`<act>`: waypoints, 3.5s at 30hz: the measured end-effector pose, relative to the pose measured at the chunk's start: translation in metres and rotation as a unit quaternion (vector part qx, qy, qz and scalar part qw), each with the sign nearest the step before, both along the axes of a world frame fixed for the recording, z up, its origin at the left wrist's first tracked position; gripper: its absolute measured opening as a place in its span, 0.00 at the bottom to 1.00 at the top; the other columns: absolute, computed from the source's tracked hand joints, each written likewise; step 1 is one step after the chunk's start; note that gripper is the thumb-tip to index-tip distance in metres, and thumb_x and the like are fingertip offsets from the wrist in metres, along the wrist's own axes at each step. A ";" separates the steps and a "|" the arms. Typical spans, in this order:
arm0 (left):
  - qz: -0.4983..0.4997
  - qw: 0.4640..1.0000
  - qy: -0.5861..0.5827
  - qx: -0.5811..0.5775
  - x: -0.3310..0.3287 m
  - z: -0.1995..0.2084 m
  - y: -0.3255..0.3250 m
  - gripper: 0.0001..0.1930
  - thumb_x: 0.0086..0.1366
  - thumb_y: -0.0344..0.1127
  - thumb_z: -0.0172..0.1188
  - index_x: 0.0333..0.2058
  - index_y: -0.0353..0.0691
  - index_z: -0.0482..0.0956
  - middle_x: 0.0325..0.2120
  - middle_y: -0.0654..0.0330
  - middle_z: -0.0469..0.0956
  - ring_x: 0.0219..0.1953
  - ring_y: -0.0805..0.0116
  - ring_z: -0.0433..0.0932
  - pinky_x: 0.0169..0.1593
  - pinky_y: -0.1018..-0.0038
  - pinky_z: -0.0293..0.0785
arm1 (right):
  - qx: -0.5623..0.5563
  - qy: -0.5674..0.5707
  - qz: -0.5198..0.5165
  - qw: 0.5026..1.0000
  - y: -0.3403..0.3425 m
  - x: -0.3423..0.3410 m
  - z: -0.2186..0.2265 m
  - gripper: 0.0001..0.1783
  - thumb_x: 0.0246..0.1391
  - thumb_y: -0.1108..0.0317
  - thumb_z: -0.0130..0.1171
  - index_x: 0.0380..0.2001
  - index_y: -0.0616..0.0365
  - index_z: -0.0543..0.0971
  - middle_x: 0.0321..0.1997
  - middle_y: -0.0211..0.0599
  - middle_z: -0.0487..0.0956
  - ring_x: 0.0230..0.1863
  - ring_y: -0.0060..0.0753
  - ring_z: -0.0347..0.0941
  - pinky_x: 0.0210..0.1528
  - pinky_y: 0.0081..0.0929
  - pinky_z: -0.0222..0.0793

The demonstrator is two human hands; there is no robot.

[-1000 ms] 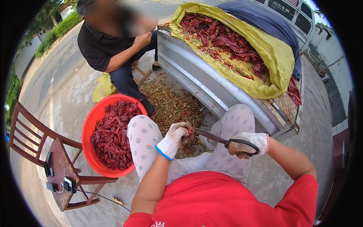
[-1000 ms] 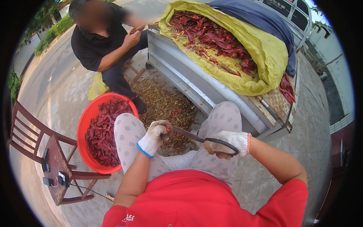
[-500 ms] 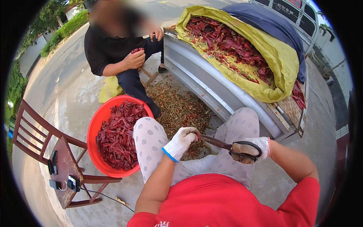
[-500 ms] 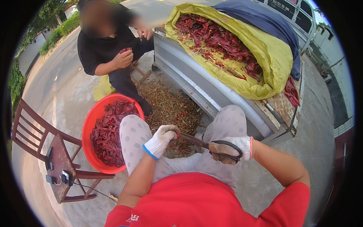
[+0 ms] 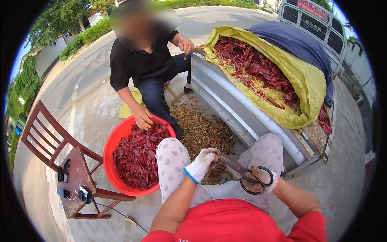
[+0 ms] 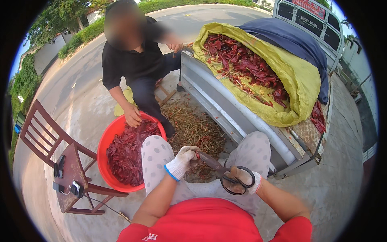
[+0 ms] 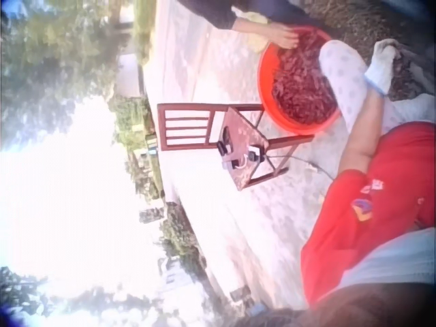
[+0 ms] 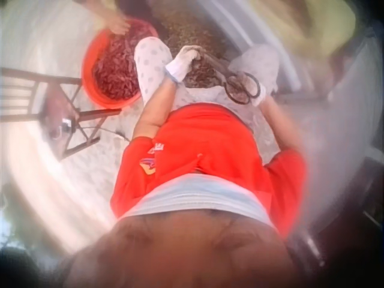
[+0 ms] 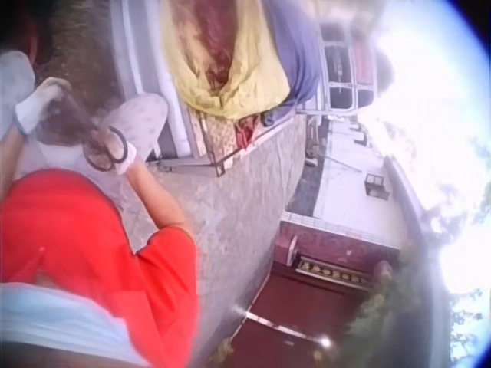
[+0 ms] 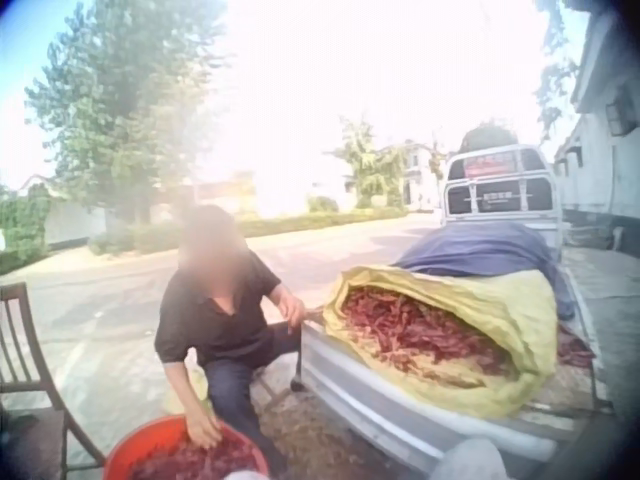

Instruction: The person sits on the ground and removes stems from dried red chilies using scissors. They pick chilies from a large sack on a truck bed, cut the stems, and place the trimmed chilies into a red basin.

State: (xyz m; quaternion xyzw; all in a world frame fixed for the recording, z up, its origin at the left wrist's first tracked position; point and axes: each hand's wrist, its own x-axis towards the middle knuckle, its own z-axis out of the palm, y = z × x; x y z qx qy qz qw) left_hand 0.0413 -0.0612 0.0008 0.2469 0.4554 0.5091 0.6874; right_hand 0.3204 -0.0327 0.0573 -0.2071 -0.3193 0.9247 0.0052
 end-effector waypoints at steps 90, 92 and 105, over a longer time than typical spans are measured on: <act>0.098 0.968 -0.217 0.082 -0.009 0.052 0.049 0.18 0.53 0.21 0.54 0.44 0.43 0.75 0.28 0.65 0.72 0.21 0.74 0.62 0.25 0.76 0.59 | 0.665 -0.691 -0.030 0.283 0.102 0.154 0.178 0.16 0.50 0.61 0.58 0.39 0.59 0.82 0.37 0.49 0.82 0.38 0.48 0.80 0.43 0.38 0.75; 0.094 0.965 -0.231 0.082 -0.011 0.037 0.055 0.17 0.54 0.22 0.56 0.43 0.43 0.75 0.28 0.64 0.71 0.20 0.75 0.61 0.23 0.76 0.56 | 0.711 -0.552 -0.133 0.414 0.112 0.097 0.189 0.14 0.53 0.65 0.56 0.40 0.61 0.81 0.35 0.44 0.82 0.35 0.39 0.79 0.40 0.33 0.75; 0.097 0.993 -0.057 -0.028 -0.007 -0.018 0.068 0.06 0.53 0.27 0.58 0.30 0.40 0.72 0.20 0.63 0.72 0.18 0.73 0.68 0.22 0.73 0.70 | 0.755 -0.554 -0.181 0.301 0.399 -0.023 0.166 0.25 0.60 0.52 0.51 0.58 0.47 0.73 0.58 0.48 0.76 0.59 0.53 0.71 0.60 0.43 0.68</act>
